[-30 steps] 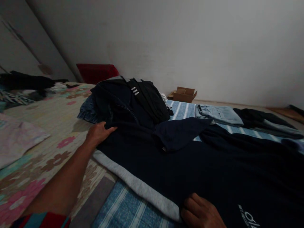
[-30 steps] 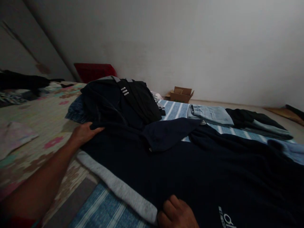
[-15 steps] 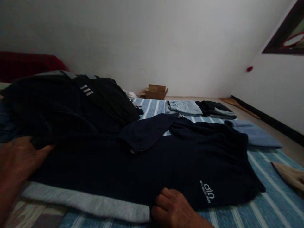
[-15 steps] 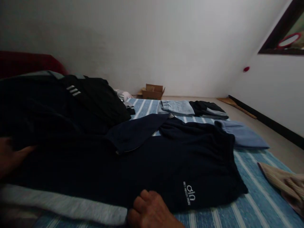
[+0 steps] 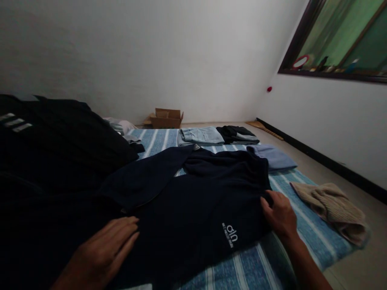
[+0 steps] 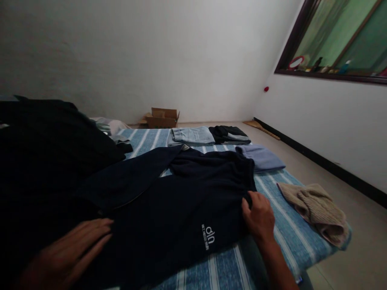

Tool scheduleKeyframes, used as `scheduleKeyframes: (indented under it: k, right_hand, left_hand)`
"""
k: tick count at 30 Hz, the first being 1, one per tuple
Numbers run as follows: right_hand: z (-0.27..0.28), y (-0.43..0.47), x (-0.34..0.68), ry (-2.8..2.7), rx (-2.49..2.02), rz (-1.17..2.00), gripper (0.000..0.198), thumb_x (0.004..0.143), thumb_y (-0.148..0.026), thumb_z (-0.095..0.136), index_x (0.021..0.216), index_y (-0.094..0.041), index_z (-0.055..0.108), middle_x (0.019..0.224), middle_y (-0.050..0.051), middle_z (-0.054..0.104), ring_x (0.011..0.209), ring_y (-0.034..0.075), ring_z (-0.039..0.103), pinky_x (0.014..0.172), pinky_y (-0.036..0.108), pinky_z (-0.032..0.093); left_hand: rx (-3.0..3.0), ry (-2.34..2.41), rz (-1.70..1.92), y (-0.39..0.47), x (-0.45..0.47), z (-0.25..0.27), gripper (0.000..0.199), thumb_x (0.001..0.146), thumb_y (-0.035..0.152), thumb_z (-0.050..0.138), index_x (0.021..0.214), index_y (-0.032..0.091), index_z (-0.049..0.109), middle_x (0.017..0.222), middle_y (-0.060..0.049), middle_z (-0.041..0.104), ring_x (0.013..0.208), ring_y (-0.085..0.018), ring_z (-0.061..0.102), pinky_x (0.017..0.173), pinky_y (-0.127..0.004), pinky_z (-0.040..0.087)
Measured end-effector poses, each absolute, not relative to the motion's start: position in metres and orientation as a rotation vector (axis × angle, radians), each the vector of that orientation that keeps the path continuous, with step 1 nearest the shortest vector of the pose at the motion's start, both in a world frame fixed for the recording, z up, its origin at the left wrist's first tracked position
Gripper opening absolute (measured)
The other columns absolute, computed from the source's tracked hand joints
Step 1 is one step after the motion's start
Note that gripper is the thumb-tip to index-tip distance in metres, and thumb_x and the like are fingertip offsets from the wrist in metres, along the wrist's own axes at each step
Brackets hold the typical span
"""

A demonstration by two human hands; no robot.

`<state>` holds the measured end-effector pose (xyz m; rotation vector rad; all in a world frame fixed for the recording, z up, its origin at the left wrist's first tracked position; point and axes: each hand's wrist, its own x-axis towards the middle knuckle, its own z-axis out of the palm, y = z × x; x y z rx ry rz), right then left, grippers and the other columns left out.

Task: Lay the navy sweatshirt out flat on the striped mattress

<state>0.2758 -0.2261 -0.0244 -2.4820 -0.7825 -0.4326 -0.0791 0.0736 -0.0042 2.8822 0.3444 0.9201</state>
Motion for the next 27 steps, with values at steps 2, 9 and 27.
scheduleKeyframes:
  k: [2, 9, 27]
  right_hand:
    - [-0.026, -0.242, 0.298, -0.518, -2.627, -0.179, 0.052, 0.078, -0.049, 0.047, 0.113, -0.012, 0.058, 0.102, 0.017, 0.063, 0.097, 0.032, 0.057, 0.082, 0.044, 0.044]
    - [-0.029, -0.262, 0.332, -0.229, -2.521, 0.157, 0.073, 0.067, -0.063, 0.056, 0.114, -0.007, 0.059, 0.087, 0.015, 0.068, 0.087, 0.033, 0.063, 0.073, 0.040, 0.047]
    - [-0.015, -0.281, 0.331, -0.262, -2.273, 0.472, 0.048, 0.054, -0.057, 0.064, 0.082, -0.018, 0.065, 0.072, 0.005, 0.070, 0.072, 0.025, 0.065, 0.059, 0.029, 0.048]
  left_hand:
    - [2.962, 0.179, 0.747, 0.047, -0.050, -0.002, 0.020, 0.085, 0.032, 0.050, 0.101, 0.028, 0.062, 0.105, 0.005, 0.068, 0.094, -0.016, 0.065, 0.081, -0.031, 0.056]
    - [2.970, 0.035, 0.267, 0.004, 0.018, 0.000, 0.033, 0.089, 0.022, 0.043, 0.120, 0.017, 0.053, 0.132, -0.009, 0.052, 0.123, -0.020, 0.047, 0.099, -0.036, 0.045]
    - [2.995, 0.122, 0.009, -0.005, 0.031, -0.020, 0.056, 0.089, 0.043, 0.046, 0.139, 0.022, 0.032, 0.148, -0.009, 0.028, 0.136, -0.026, 0.024, 0.108, -0.048, 0.026]
